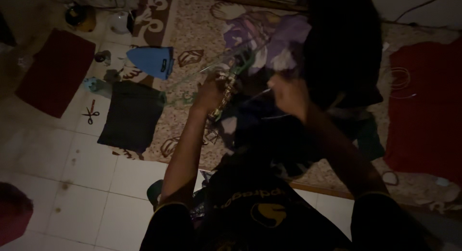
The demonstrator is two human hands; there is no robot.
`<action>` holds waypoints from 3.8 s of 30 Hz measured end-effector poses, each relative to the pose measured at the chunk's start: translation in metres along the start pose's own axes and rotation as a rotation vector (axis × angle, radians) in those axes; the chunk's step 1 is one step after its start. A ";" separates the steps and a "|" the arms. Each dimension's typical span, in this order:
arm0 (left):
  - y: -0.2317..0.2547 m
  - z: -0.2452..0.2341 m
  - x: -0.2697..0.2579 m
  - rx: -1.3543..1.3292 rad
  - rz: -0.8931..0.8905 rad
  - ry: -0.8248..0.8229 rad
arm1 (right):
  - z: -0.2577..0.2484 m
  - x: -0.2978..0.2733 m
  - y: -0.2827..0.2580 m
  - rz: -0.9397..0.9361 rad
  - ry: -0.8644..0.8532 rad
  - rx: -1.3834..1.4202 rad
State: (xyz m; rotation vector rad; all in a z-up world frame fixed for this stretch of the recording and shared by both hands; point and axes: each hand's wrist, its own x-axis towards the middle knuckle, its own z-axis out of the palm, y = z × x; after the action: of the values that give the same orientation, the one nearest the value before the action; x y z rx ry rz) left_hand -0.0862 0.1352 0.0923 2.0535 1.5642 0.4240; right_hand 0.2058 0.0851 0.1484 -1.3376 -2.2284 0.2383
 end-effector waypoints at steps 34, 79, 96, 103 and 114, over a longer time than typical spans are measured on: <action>0.049 -0.051 -0.115 -0.207 0.430 0.249 | 0.042 -0.117 0.147 0.780 -0.373 0.060; 0.100 0.036 -0.559 0.000 -1.086 1.364 | 0.238 -0.249 -0.393 -0.815 -0.917 0.912; 0.103 0.070 -0.584 -0.281 -1.116 1.962 | 0.254 -0.247 -0.460 0.199 -1.858 1.604; 0.062 0.116 -0.570 -0.861 -0.594 1.989 | 0.284 -0.254 -0.441 0.398 -1.832 1.525; 0.079 0.129 -0.498 -2.022 -0.443 1.857 | 0.292 -0.270 -0.436 0.402 -1.941 1.312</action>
State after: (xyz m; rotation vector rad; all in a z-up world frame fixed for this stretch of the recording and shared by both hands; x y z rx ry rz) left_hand -0.0958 -0.3840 0.0633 -0.6674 0.7719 2.4661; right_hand -0.1804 -0.3294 -0.0157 -0.4364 -1.4908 3.3838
